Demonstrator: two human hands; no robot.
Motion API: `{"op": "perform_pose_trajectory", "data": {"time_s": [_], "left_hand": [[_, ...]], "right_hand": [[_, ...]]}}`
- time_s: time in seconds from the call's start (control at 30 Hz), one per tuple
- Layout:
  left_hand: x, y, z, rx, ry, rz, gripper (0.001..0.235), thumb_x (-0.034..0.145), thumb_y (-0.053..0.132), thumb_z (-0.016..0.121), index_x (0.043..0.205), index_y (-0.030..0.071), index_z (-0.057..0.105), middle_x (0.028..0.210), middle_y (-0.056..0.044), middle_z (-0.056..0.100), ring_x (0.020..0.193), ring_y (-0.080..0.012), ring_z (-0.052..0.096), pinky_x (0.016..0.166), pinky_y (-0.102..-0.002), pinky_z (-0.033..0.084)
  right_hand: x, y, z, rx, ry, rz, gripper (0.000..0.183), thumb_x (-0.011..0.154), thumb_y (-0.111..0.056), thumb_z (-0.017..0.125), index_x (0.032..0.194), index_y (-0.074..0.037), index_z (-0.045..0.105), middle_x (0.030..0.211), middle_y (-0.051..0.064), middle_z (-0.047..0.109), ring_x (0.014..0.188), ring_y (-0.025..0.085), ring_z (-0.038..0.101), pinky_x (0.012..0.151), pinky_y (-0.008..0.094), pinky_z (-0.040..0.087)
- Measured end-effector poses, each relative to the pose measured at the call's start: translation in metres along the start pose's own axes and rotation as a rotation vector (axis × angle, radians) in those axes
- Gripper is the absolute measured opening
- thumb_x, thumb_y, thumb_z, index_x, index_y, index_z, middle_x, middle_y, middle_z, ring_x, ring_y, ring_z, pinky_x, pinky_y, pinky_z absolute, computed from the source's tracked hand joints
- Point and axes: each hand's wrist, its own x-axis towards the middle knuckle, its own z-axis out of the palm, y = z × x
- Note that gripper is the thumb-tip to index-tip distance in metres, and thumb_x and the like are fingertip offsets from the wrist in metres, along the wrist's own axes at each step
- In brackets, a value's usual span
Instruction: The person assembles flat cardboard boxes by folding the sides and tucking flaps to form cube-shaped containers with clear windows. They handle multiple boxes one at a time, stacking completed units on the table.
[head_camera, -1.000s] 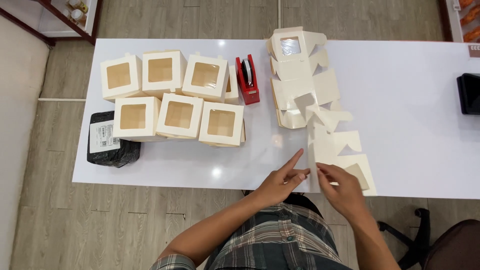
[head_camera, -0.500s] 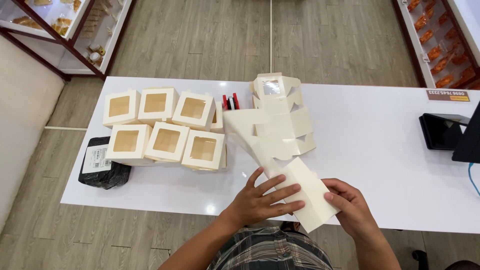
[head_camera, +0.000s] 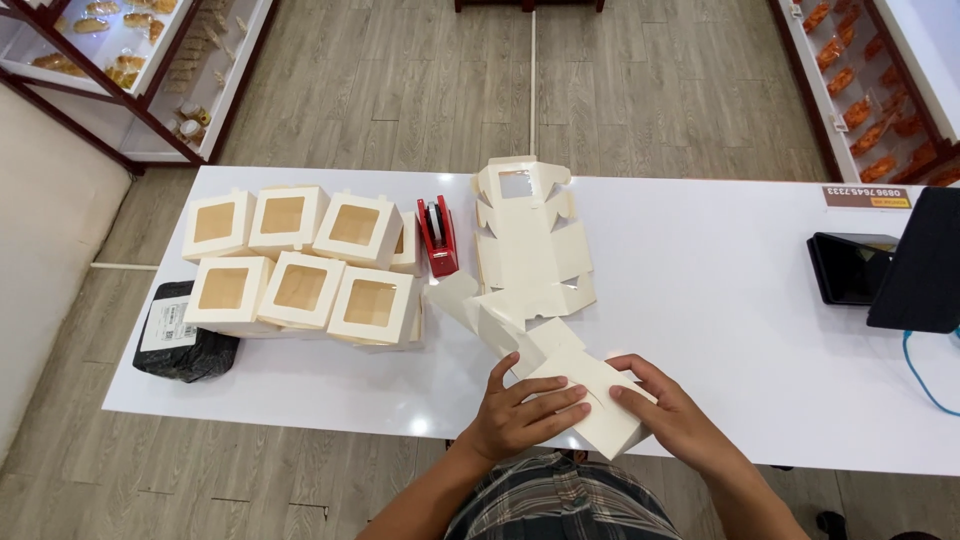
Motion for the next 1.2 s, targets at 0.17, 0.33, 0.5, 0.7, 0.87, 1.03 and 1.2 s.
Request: {"op": "perform_pose_trajectory", "data": {"time_s": [0.17, 0.33, 0.5, 0.7, 0.87, 1.03, 1.2], "left_hand": [[-0.012, -0.005, -0.003, -0.078, -0.118, -0.101, 0.02, 0.082, 0.014, 0.064, 0.101, 0.013, 0.058, 0.105, 0.001, 0.06, 0.097, -0.0164, 0.058, 0.093, -0.04, 0.034], [-0.01, -0.007, -0.018, -0.589, -0.332, -0.797, 0.049, 0.074, 0.03, 0.062, 0.117, 0.012, 0.047, 0.118, -0.006, 0.05, 0.109, -0.0193, 0.046, 0.092, -0.033, 0.039], [-0.013, -0.028, -0.046, -0.213, -0.486, -0.427, 0.055, 0.077, 0.039, 0.059, 0.122, 0.015, 0.04, 0.132, -0.009, 0.036, 0.127, -0.0324, 0.026, 0.102, -0.056, 0.019], [-0.035, -0.049, -0.052, -0.265, -0.452, -0.281, 0.016, 0.08, 0.028, 0.062, 0.075, 0.013, 0.056, 0.07, 0.004, 0.054, 0.073, -0.0159, 0.052, 0.094, -0.042, 0.03], [-0.032, -0.063, -0.055, -0.219, -0.363, -0.193, 0.019, 0.077, 0.027, 0.069, 0.082, 0.016, 0.054, 0.092, 0.0, 0.054, 0.103, -0.0222, 0.05, 0.099, -0.053, 0.023], [-0.041, -0.07, -0.048, -0.116, -0.388, -0.298, 0.056, 0.069, 0.04, 0.078, 0.113, 0.024, 0.047, 0.129, -0.004, 0.036, 0.125, -0.0254, 0.03, 0.103, -0.056, 0.023], [-0.055, -0.091, -0.061, -0.48, -0.488, -0.69, 0.013, 0.086, 0.022, 0.049, 0.085, 0.013, 0.058, 0.087, -0.001, 0.057, 0.081, -0.0187, 0.053, 0.071, -0.032, 0.038]], "right_hand": [[0.002, -0.014, 0.003, -0.095, 0.03, -0.058, 0.027, 0.078, -0.016, 0.052, 0.104, -0.011, 0.057, 0.088, 0.006, 0.062, 0.072, 0.017, 0.054, 0.059, 0.027, 0.041], [0.008, -0.012, 0.022, -0.508, 0.17, -0.133, 0.036, 0.073, -0.031, 0.054, 0.108, -0.023, 0.057, 0.104, -0.007, 0.064, 0.111, 0.016, 0.054, 0.079, 0.029, 0.041], [0.015, 0.001, 0.042, -0.921, -0.022, -0.893, 0.028, 0.075, -0.028, 0.057, 0.101, -0.018, 0.06, 0.061, -0.005, 0.063, 0.053, 0.013, 0.056, 0.054, 0.026, 0.042], [0.016, -0.002, 0.069, -0.978, 0.048, -0.855, 0.021, 0.072, -0.032, 0.061, 0.088, -0.018, 0.063, 0.056, -0.005, 0.062, 0.049, 0.014, 0.052, 0.05, 0.027, 0.041], [0.013, 0.008, 0.081, -0.96, 0.091, -0.722, 0.021, 0.074, -0.028, 0.057, 0.092, -0.02, 0.062, 0.07, -0.01, 0.066, 0.052, 0.012, 0.057, 0.05, 0.027, 0.041], [0.015, 0.025, 0.09, -0.913, 0.273, -0.499, 0.019, 0.076, -0.028, 0.054, 0.093, -0.023, 0.061, 0.065, -0.01, 0.065, 0.052, 0.011, 0.054, 0.048, 0.026, 0.037], [0.022, 0.067, 0.057, -0.842, 0.701, -0.768, 0.027, 0.076, -0.012, 0.067, 0.098, 0.002, 0.063, 0.086, 0.012, 0.064, 0.068, 0.018, 0.061, 0.056, 0.024, 0.049]]}}
